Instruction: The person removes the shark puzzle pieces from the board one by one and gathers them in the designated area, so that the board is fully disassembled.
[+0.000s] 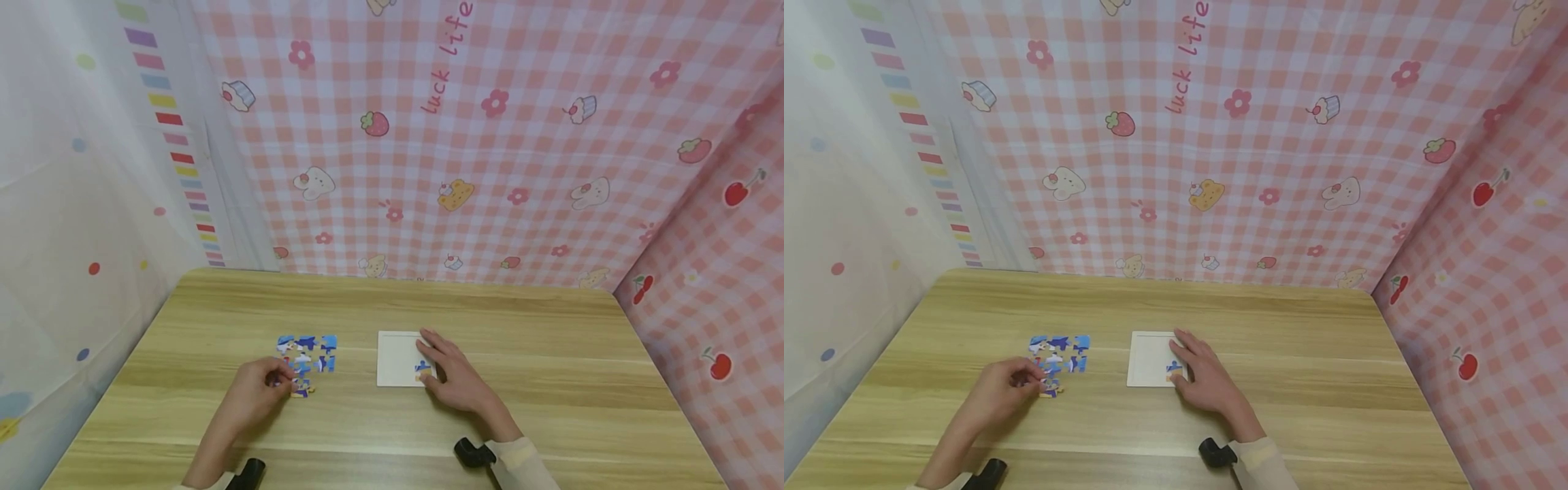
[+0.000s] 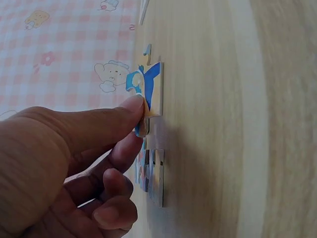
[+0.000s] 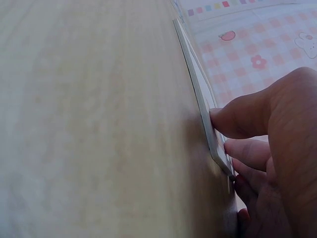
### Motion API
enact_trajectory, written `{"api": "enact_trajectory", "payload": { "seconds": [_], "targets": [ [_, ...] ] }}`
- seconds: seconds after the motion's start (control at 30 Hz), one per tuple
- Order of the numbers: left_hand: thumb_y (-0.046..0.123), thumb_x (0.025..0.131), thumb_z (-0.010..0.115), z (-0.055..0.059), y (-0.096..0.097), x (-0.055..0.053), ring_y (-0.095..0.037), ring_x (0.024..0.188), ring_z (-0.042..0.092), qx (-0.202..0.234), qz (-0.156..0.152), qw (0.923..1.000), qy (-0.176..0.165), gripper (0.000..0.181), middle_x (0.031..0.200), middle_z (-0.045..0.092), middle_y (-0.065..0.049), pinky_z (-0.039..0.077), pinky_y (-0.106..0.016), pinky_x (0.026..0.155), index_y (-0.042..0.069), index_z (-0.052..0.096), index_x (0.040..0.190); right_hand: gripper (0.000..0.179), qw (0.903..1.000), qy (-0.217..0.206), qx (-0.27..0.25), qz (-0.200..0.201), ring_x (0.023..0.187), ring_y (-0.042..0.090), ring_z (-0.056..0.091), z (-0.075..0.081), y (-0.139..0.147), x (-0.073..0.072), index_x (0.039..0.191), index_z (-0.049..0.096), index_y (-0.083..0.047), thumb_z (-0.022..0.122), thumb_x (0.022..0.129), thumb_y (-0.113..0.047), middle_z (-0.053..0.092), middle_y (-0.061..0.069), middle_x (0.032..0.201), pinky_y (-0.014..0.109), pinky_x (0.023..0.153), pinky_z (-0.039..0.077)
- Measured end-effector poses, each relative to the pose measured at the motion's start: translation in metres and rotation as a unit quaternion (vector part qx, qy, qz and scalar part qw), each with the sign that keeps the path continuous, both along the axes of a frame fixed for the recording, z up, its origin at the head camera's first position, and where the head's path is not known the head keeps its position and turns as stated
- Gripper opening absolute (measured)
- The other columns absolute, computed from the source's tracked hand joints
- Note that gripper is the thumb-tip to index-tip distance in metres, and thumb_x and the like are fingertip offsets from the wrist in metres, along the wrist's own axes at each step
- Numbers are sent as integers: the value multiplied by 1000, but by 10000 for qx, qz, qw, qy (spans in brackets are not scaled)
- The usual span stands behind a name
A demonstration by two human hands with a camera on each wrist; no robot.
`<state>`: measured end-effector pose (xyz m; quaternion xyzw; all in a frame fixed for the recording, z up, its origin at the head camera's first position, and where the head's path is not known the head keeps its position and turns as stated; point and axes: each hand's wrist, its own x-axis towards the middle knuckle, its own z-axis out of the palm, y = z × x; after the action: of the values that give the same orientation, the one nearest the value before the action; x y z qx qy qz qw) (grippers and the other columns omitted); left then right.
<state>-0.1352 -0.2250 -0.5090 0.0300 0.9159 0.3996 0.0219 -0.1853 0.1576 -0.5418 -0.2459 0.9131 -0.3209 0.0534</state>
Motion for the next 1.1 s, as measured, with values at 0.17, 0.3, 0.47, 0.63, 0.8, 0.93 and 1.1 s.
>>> {"api": "enact_trajectory", "payload": {
  "seconds": [0.17, 0.3, 0.47, 0.63, 0.8, 0.93, 1.1],
  "targets": [
    [3, 84, 79, 0, 1, -1, -8, 76, 57, -346, -104, 9993, 87, 8, 84, 66, 0, 49, -21, 68, 7, 74, 87, 61, 10000, -13, -2, 21, 157, 34, 23, 0, 0, 0, 154, 45, -6, 66, 98, -19, 28, 8, 169, 59, 124, 23],
    [3, 83, 80, 2, 1, -1, -9, 76, 57, -552, -232, 9980, 221, 7, 83, 65, 0, 49, -23, 69, 8, 75, 86, 61, 10000, 14, 25, 14, 157, 34, 23, -1, 0, -1, 154, 45, -7, 66, 98, -20, 28, 7, 170, 59, 124, 24],
    [4, 83, 81, 2, 1, -2, -8, 75, 56, -642, -302, 9971, 269, 7, 82, 64, 1, 49, -23, 69, 7, 75, 85, 61, 10000, 7, 25, -9, 157, 33, 23, -4, 0, -1, 154, 44, -8, 66, 98, -21, 28, 6, 170, 59, 124, 23],
    [3, 84, 79, 3, 1, -2, -8, 74, 55, -418, -256, 9988, 87, 7, 81, 63, 0, 48, -21, 67, 6, 74, 88, 61, 10000, 18, 8, -4, 157, 34, 23, -3, -1, -1, 154, 44, -8, 66, 98, -20, 28, 6, 170, 59, 124, 24],
    [7, 87, 78, 6, 3, -2, -8, 73, 52, -294, -201, 9993, 70, 6, 81, 62, 1, 46, -20, 64, 9, 74, 90, 62, 10000, -7, 22, 22, 158, 34, 22, -1, -1, -1, 155, 44, -8, 66, 98, -21, 27, 7, 170, 59, 124, 23],
    [9, 89, 78, 6, 7, -5, -7, 70, 50, -278, -193, 9985, 442, 4, 79, 62, 2, 44, -21, 63, 10, 75, 91, 62, 10000, -40, 77, -10, 158, 32, 22, 0, 0, -1, 155, 44, -9, 66, 99, -23, 26, 5, 170, 58, 125, 22],
    [8, 89, 77, 7, 21, -10, -6, 68, 49, -230, -256, 9971, 673, 4, 77, 61, 3, 43, -21, 61, 8, 76, 93, 63, 9999, -45, 153, -8, 158, 31, 22, 0, 2, -1, 155, 44, -10, 66, 98, -27, 26, 3, 170, 58, 125, 21]
  ]
}}
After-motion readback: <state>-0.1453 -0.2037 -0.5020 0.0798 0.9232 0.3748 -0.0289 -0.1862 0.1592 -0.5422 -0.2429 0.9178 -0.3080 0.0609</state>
